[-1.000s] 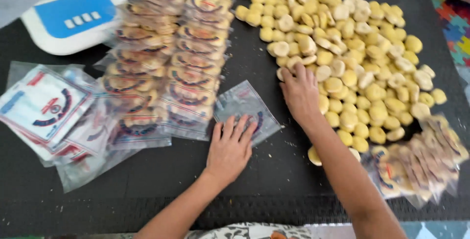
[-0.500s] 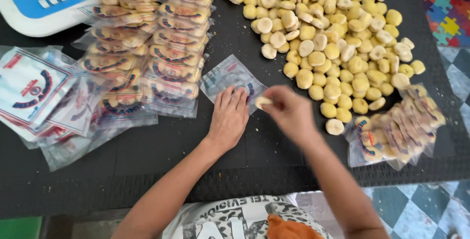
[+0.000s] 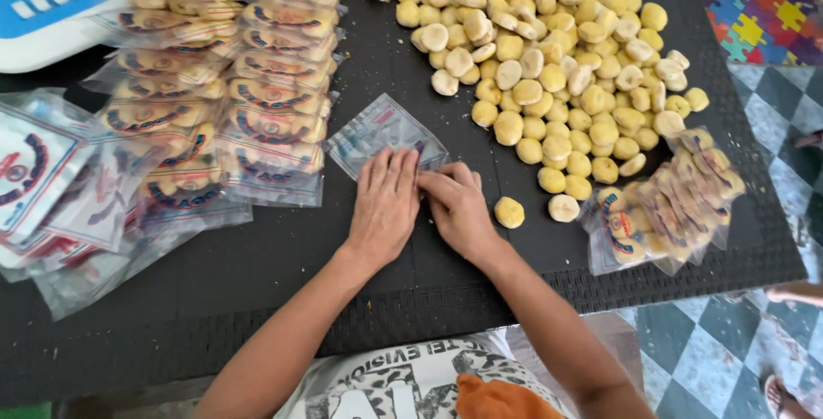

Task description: The person places small round yellow food items into clear plastic bags on a table, then seals the bags and stacks them. The person repeats this process continuously throughout the clip.

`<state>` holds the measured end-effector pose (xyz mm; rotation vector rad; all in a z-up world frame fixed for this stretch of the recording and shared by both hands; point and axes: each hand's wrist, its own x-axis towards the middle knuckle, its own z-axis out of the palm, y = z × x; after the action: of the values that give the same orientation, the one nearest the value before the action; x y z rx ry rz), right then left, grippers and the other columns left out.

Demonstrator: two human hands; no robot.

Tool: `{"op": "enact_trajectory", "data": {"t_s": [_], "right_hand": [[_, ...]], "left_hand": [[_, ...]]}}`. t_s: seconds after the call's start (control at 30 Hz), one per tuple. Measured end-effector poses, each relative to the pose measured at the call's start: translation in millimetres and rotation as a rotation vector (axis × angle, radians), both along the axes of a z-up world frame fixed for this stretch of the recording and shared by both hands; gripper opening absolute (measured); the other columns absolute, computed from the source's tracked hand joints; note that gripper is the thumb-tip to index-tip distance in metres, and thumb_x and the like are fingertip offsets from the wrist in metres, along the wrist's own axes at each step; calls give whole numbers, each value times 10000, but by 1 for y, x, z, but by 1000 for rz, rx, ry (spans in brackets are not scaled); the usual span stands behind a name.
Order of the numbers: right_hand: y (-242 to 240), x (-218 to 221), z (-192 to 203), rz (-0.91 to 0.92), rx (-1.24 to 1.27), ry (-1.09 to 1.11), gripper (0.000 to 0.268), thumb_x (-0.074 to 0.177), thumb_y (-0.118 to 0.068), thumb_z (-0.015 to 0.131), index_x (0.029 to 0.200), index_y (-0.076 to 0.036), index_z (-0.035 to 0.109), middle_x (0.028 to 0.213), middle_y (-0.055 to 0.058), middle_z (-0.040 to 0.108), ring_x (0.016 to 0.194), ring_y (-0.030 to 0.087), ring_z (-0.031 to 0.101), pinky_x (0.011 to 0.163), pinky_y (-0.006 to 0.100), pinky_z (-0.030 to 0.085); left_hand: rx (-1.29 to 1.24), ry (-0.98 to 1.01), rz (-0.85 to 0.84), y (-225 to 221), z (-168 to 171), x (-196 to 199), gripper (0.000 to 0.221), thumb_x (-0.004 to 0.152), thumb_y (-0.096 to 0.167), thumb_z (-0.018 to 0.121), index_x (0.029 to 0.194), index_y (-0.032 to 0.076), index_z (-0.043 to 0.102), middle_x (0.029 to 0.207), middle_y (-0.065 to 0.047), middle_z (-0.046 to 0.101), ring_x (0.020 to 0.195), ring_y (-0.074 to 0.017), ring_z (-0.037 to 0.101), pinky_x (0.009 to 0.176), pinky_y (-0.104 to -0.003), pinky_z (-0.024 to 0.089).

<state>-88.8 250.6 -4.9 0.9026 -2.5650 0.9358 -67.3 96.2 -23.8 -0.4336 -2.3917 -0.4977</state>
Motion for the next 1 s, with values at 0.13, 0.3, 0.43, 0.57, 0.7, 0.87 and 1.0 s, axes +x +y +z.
{"op": "enact_trajectory", "data": {"t_s": [0.13, 0.3, 0.43, 0.57, 0.7, 0.87, 1.0], "right_hand": [[31, -35, 22, -100, -225, -155, 321, 791, 80, 562, 900, -176, 722, 803, 0, 703, 827, 251, 648, 784, 349, 481], [78, -87, -11, -475, 661, 424, 423, 747, -335, 811, 1071, -133, 628, 988, 60, 508, 905, 283, 513, 705, 394, 412], [77, -63, -4, -375, 427, 258, 350, 804, -228, 789, 1079, -86, 625, 1051, 109, 524, 961, 332, 549, 764, 417, 467], [34, -19, 15, -294, 190, -193, 474, 775, -331, 755, 1156, -128, 561, 1062, 134, 604, 950, 389, 630, 781, 505, 511], [14, 2, -5, -308, 106, -228, 490, 759, -450, 788, 975, -127, 491, 946, 67, 521, 841, 315, 649, 721, 439, 533], [13, 5, -24, -248, 137, -16, 270, 829, -308, 740, 969, -135, 587, 865, 37, 568, 843, 263, 598, 748, 386, 474], [12, -16, -24, -81, -12, -42, 188, 764, -60, 652, 849, -226, 677, 867, -34, 678, 898, 240, 616, 809, 358, 479]], "left_hand": [[-21, -65, -24, -1, 12, 6, 410, 926, 109, 526, 1320, -4, 520, 1208, -173, 561, 1232, -354, 461, 1029, -472, 363], [3, -113, -12, 0, 10, 1, 462, 851, 46, 533, 1312, 25, 505, 1208, -151, 556, 1217, -326, 443, 1001, -455, 357], [40, -169, -12, 1, 9, 1, 489, 834, 27, 522, 1323, 27, 498, 1226, -152, 557, 1238, -323, 428, 998, -452, 339], [29, -196, 11, 1, 13, -3, 425, 906, 125, 525, 1325, 63, 493, 1240, -112, 543, 1227, -271, 419, 976, -412, 320], [15, -211, 29, 4, 10, -1, 421, 962, 216, 491, 1357, 72, 480, 1297, -109, 537, 1254, -272, 422, 985, -428, 330], [-43, -184, 21, 4, 14, 3, 407, 977, 224, 501, 1353, 70, 480, 1308, -121, 526, 1249, -284, 427, 980, -427, 345], [-9, -178, -31, 1, 21, 5, 392, 1019, 190, 467, 1388, 56, 456, 1308, -122, 522, 1232, -273, 431, 985, -425, 349]]}}
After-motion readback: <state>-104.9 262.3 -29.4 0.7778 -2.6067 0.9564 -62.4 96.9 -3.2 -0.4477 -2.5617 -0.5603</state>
